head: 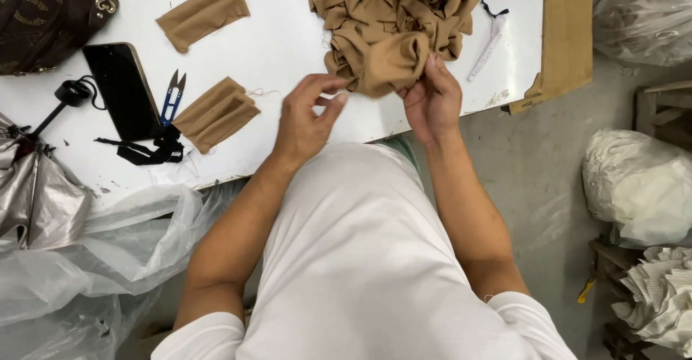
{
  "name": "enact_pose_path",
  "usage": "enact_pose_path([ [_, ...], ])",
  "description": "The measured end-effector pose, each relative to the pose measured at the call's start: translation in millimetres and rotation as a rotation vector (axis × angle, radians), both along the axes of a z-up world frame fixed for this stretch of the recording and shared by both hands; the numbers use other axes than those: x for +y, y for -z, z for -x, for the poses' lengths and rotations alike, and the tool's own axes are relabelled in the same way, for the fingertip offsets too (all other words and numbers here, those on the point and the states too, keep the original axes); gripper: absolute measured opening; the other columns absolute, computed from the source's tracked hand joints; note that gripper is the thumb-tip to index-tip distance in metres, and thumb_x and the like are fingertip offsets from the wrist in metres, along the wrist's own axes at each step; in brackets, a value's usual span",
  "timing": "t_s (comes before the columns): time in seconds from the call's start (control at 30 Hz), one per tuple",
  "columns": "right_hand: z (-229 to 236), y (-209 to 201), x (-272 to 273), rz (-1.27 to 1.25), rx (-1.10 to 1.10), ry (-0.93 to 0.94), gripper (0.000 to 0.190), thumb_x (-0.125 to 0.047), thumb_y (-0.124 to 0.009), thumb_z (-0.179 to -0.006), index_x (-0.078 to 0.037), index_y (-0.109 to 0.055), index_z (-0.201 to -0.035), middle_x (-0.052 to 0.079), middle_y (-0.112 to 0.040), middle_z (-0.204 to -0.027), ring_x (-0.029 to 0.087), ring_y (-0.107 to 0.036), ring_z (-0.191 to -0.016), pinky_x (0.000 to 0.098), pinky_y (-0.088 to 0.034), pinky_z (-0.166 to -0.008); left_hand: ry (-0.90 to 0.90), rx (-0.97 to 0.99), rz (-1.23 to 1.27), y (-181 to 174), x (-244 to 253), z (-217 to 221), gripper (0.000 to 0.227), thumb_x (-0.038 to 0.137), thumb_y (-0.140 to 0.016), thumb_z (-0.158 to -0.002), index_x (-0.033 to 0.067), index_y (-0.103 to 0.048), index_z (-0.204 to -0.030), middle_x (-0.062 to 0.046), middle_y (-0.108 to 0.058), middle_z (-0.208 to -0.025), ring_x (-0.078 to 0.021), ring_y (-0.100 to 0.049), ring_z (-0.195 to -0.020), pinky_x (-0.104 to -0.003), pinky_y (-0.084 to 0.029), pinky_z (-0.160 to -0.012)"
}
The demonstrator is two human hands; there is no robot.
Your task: Organizing and bundling small tan fabric pieces by folding and stacking them on a work table.
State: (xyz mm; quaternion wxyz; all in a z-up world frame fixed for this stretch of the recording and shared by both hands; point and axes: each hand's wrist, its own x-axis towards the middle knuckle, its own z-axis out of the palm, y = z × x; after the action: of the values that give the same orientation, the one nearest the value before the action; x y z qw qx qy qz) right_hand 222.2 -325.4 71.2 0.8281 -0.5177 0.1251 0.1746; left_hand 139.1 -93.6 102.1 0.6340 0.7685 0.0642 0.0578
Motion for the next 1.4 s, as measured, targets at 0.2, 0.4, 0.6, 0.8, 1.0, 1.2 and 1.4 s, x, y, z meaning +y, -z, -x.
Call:
enact_pose_path([
  [0.2,20,-19,-8,-0.248,0.139,-0.037,0.024,-0.028,-0.049,-0.106,-0.011,-0.061,-0.117,0.014,-0.071,-0.125,0.03,-0.073,-0.116,0.0451,-0.063,-0.1,0.248,0.243,0.605,-1,-24,-15,0.053,0.027,-0.076,-0.098,0.0027,-0.053,-0.138,-0.013,-0.069,-0.114,-0.017,-0.071,-0.099,-0.032,-0.064,-0.085],
  [0.4,31,-18,-10,-0.296,0.211,-0.006,0.024,-0.026,-0.048,-0.109,-0.009,-0.058,-0.121,0.016,-0.072,-0.12,0.032,-0.074,-0.111,0.0472,-0.065,-0.093,0.049,0.346,0.819,23,-33,-9,0.035,0.01,-0.076,-0.095,0.0002,-0.06,-0.124,-0.008,-0.072,-0.09,-0.0136,-0.073,-0.079,-0.028,-0.064,-0.074],
  [0.6,48,7,-30,-0.478,0.306,0.043,0.025,-0.02,-0.046,-0.109,-0.006,-0.059,-0.124,0.013,-0.073,-0.101,0.03,-0.077,-0.098,0.0459,-0.068,-0.083,-0.079,0.436,1.134,8,-30,-11,0.029,0.013,-0.07,-0.098,0.005,-0.059,-0.124,-0.01,-0.073,-0.093,-0.0226,-0.077,-0.083,-0.04,-0.068,-0.074],
  [0.8,49,-40,-5,-0.534,0.333,0.045,0.043,-0.042,-0.054,-0.103,-0.007,-0.061,-0.127,0.014,-0.074,-0.103,0.032,-0.078,-0.092,0.0478,-0.068,-0.076,0.062,0.409,1.287,-30,-29,-8,0.045,0.004,-0.071,-0.093,0.0107,-0.051,-0.132,-0.014,-0.069,-0.116,-0.03,-0.073,-0.102,-0.048,-0.067,-0.079],
  [1.0,47,-28,-13,-0.644,0.308,0.047,0.055,-0.048,-0.055,-0.101,-0.006,-0.057,-0.136,0.02,-0.075,-0.111,0.034,-0.077,-0.094,0.0468,-0.067,-0.078,0.145,0.324,1.238,-41,-27,-8,0.052,-0.016,-0.068,-0.083,0.0078,-0.053,-0.127,-0.009,-0.065,-0.11,-0.0246,-0.07,-0.099,-0.038,-0.065,-0.075],
  [1.2,52,-22,-26,-0.775,0.244,0.048,0.04,-0.037,-0.055,-0.104,-0.01,-0.063,-0.133,0.015,-0.074,-0.093,0.024,-0.073,-0.08,0.0354,-0.065,-0.071,0.157,0.31,1.184,-41,-36,-6,0.042,-0.015,-0.072,-0.083,0.0019,-0.058,-0.119,-0.011,-0.069,-0.099,-0.0206,-0.073,-0.089,-0.03,-0.064,-0.071],
  [1.4,49,2,-40,-0.787,0.152,0.0,0.034,-0.036,-0.052,-0.105,-0.013,-0.071,-0.124,0.019,-0.076,-0.101,0.031,-0.076,-0.093,0.0415,-0.064,-0.082,0.124,0.316,1.213,-24,-43,-5,0.033,-0.008,-0.071,-0.087,0.003,-0.06,-0.116,-0.007,-0.066,-0.097,-0.0185,-0.07,-0.088,-0.031,-0.063,-0.073],
])
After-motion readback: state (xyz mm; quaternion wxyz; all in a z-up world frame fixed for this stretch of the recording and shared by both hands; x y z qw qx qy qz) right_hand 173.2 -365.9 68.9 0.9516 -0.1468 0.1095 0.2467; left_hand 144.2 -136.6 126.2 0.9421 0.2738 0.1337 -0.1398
